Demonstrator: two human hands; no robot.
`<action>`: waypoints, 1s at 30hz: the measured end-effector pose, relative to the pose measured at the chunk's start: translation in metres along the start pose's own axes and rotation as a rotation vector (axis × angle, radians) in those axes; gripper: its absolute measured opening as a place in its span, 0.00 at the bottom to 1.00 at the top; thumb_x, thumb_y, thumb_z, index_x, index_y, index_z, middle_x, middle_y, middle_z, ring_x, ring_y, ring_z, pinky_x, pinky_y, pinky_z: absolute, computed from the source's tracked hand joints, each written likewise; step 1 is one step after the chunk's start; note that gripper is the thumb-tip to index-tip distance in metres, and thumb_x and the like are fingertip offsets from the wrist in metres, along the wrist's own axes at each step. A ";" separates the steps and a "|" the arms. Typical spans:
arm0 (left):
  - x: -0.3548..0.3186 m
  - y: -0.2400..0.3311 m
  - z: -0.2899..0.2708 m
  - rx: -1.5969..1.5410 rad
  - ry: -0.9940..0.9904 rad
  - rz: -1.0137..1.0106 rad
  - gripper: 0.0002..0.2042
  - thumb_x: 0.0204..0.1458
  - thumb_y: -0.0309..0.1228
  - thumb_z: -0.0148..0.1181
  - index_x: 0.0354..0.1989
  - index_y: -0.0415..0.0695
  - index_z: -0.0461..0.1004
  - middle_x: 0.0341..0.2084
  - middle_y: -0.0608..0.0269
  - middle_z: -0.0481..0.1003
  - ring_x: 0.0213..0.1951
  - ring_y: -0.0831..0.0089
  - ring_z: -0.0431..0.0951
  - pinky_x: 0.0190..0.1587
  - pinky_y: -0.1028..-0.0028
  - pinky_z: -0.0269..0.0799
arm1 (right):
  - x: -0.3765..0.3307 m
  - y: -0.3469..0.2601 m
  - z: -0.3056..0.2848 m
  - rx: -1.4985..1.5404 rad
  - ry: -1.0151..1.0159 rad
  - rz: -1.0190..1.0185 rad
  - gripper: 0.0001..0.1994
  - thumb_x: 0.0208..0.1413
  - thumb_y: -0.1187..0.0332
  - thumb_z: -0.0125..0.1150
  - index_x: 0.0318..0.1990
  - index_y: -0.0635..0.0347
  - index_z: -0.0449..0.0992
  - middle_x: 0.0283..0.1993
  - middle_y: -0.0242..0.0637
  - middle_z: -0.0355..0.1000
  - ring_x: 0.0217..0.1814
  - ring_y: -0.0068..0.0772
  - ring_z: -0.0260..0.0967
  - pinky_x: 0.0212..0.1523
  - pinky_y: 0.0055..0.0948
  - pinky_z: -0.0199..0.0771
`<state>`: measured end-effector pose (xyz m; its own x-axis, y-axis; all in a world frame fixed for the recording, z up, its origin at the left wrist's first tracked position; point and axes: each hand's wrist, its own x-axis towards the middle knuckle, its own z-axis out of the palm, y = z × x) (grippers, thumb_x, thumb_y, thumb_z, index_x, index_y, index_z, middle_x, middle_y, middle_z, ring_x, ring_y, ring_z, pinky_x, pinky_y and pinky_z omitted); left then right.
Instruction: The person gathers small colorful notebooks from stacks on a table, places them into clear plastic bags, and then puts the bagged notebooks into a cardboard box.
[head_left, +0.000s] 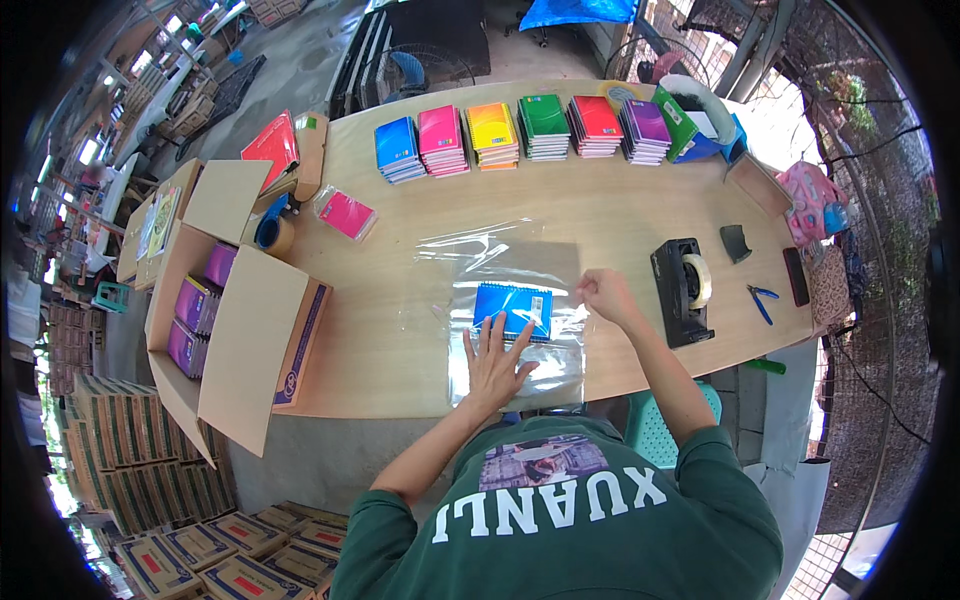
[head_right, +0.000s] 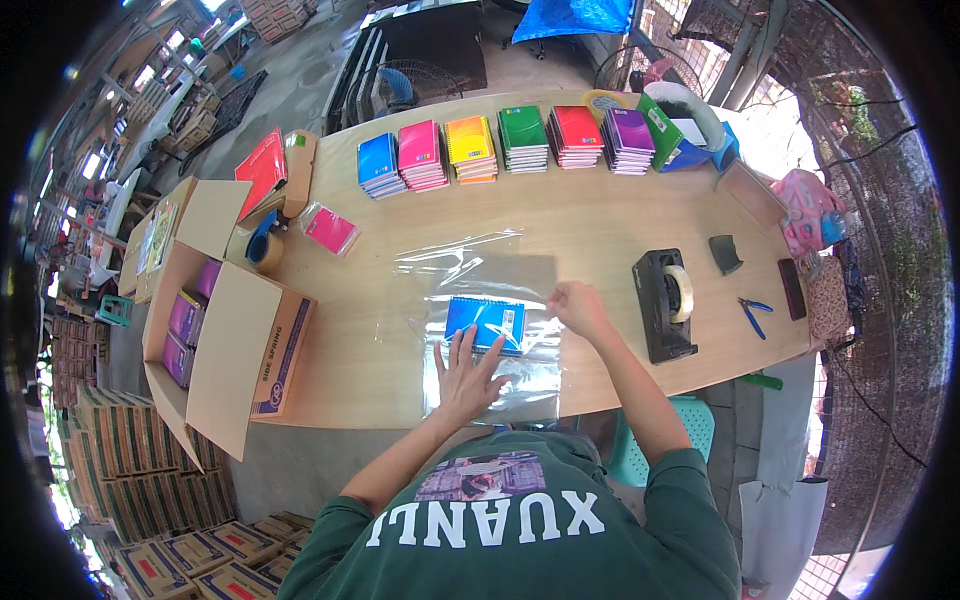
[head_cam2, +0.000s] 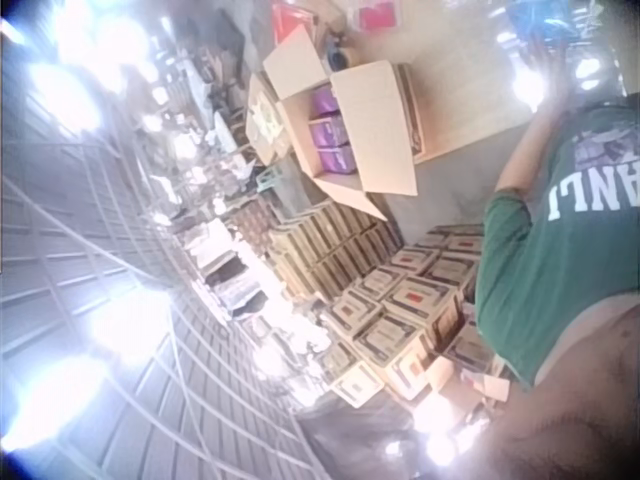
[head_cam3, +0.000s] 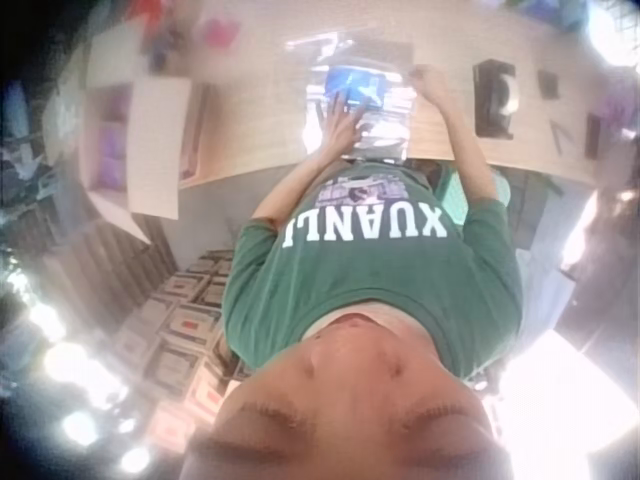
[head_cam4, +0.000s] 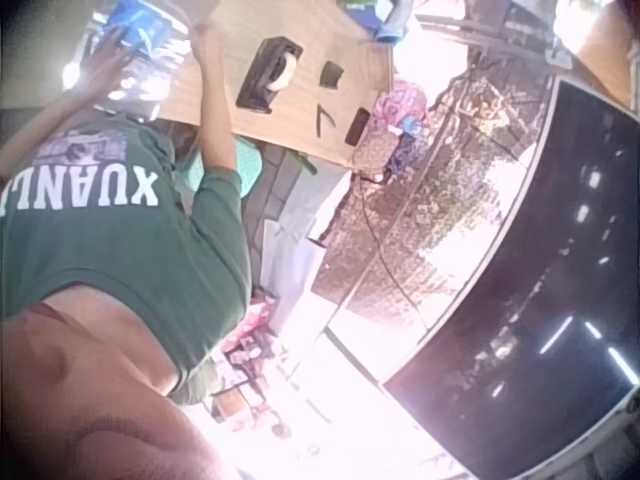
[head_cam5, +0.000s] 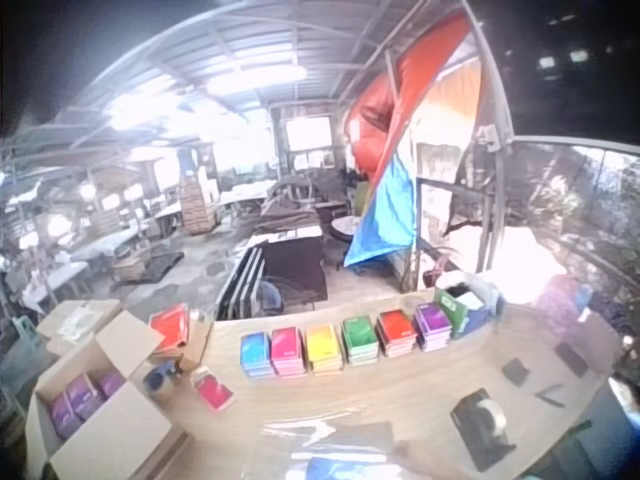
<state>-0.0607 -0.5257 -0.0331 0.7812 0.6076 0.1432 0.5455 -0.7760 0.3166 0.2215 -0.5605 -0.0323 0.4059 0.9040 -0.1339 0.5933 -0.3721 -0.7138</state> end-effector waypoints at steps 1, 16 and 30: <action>-0.001 0.000 0.000 0.004 -0.009 -0.018 0.34 0.52 0.52 0.60 0.68 0.62 0.61 0.67 0.46 0.52 0.68 0.44 0.49 0.64 0.34 0.38 | 0.007 -0.015 -0.002 -0.154 0.102 -0.058 0.08 0.53 0.66 0.64 0.37 0.61 0.81 0.31 0.43 0.79 0.35 0.38 0.79 0.37 0.35 0.76; -0.015 0.020 -0.010 -0.052 -0.112 -0.124 0.34 0.51 0.50 0.63 0.68 0.63 0.61 0.68 0.42 0.49 0.69 0.34 0.45 0.60 0.27 0.43 | 0.092 -0.057 0.065 -0.229 -0.618 -0.027 0.38 0.55 0.32 0.50 0.28 0.67 0.82 0.28 0.53 0.77 0.31 0.49 0.76 0.34 0.46 0.73; -0.022 0.021 -0.008 -0.067 -0.074 -0.173 0.35 0.49 0.45 0.66 0.68 0.68 0.60 0.70 0.49 0.48 0.71 0.40 0.43 0.59 0.24 0.44 | 0.070 -0.033 0.069 -0.427 0.340 -0.522 0.04 0.41 0.71 0.63 0.27 0.52 0.76 0.39 0.33 0.71 0.47 0.39 0.66 0.45 0.43 0.64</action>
<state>-0.0686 -0.5538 -0.0219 0.6988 0.7152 0.0126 0.6544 -0.6462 0.3926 0.1823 -0.4703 -0.0653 0.1490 0.8961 0.4180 0.9572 -0.0247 -0.2883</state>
